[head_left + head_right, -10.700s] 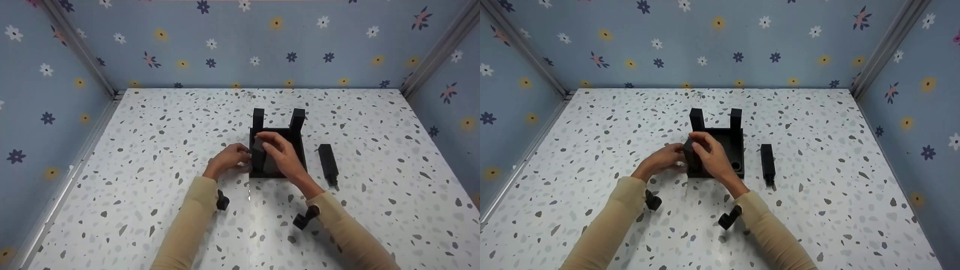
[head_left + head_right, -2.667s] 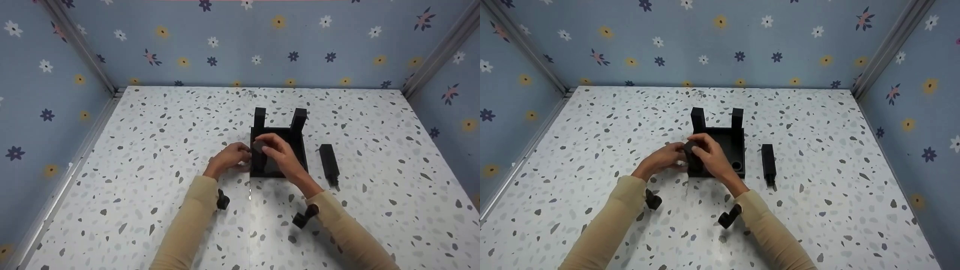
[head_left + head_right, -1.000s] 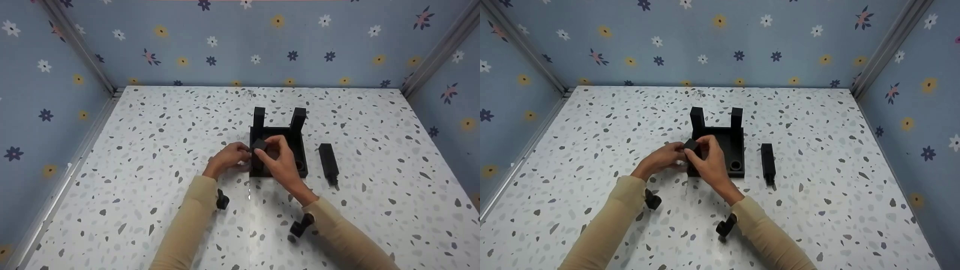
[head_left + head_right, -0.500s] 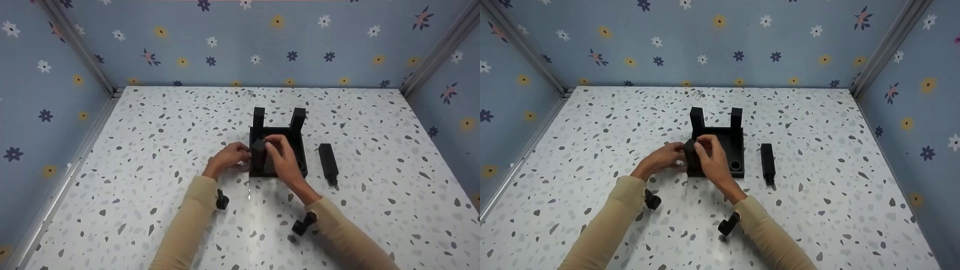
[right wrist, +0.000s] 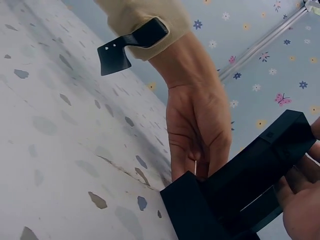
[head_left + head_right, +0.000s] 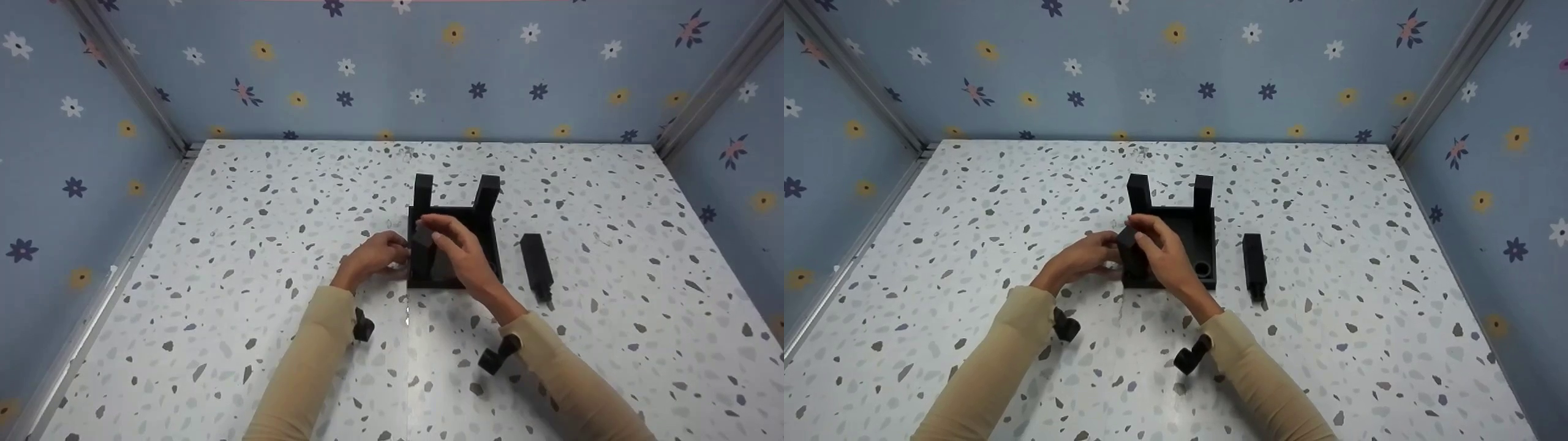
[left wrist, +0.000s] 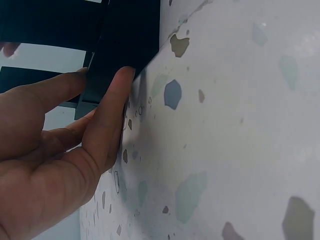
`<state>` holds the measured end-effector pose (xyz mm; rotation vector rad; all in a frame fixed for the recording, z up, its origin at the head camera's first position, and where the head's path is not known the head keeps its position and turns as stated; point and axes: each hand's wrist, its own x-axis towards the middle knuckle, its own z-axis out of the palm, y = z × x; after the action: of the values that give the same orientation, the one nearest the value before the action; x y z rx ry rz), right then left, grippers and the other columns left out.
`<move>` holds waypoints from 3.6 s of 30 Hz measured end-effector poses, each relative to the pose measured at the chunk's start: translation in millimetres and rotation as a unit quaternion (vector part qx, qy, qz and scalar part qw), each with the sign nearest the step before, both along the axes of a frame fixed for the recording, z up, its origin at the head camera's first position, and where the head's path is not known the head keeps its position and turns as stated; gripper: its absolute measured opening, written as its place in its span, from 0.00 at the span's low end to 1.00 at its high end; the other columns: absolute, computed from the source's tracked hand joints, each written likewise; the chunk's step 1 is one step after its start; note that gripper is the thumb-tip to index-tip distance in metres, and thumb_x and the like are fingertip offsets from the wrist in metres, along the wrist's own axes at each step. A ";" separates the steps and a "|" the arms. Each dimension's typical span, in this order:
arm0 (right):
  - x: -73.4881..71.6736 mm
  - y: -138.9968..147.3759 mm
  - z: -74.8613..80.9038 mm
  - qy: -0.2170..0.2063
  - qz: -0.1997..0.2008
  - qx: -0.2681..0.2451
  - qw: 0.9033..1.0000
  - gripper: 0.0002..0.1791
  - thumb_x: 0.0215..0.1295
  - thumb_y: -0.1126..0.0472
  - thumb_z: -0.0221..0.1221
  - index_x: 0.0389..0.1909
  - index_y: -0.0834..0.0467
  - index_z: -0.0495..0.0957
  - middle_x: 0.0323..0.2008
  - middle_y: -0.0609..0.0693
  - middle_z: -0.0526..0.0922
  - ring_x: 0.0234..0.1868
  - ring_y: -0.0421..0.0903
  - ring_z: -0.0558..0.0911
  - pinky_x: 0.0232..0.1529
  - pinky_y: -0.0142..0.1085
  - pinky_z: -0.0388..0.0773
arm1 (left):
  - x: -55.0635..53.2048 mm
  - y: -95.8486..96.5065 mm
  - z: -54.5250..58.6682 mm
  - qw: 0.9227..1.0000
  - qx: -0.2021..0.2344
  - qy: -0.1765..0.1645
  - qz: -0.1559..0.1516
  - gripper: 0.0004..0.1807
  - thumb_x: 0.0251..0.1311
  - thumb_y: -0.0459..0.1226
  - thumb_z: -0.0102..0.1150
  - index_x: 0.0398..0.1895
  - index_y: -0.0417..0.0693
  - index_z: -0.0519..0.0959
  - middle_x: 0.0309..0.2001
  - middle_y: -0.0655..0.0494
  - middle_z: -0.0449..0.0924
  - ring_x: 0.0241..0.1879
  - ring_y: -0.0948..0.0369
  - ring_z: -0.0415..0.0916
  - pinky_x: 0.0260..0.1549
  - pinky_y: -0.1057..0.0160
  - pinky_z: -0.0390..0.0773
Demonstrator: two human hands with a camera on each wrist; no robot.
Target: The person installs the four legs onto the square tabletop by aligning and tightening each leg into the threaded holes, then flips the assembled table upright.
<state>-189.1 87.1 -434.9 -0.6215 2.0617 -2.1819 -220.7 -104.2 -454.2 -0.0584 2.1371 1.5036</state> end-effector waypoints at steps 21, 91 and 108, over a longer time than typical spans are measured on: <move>2.9 5.5 1.3 -0.008 0.018 0.010 1.000 0.18 0.70 0.61 0.54 0.58 0.62 0.71 0.53 0.57 0.75 0.52 0.48 0.74 0.54 0.34 0.73 | -1.0 1.5 0.1 1.000 -0.001 -0.004 0.003 0.14 0.64 0.34 0.53 0.52 0.44 0.75 0.49 0.49 0.77 0.50 0.54 0.75 0.52 0.57 0.78; 34.0 5.7 25.4 0.114 -0.146 0.122 0.975 0.17 0.67 0.66 0.57 0.55 0.67 0.73 0.48 0.61 0.78 0.47 0.49 0.79 0.49 0.33 0.79 | 0.2 1.5 -1.8 1.000 0.016 0.007 0.005 0.13 0.64 0.36 0.56 0.50 0.40 0.74 0.46 0.47 0.80 0.47 0.55 0.78 0.45 0.62 0.80; 19.1 66.5 34.3 0.018 -0.241 0.152 0.958 0.20 0.69 0.61 0.55 0.58 0.65 0.69 0.54 0.60 0.75 0.55 0.49 0.75 0.60 0.43 0.71 | 3.3 1.7 1.3 1.000 0.020 -0.001 0.014 0.13 0.64 0.35 0.57 0.50 0.41 0.74 0.45 0.46 0.80 0.46 0.56 0.77 0.45 0.62 0.80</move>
<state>-169.9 153.7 -400.6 -0.1335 2.7251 -1.9872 -217.5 -102.6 -452.9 -0.0742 2.1118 1.5613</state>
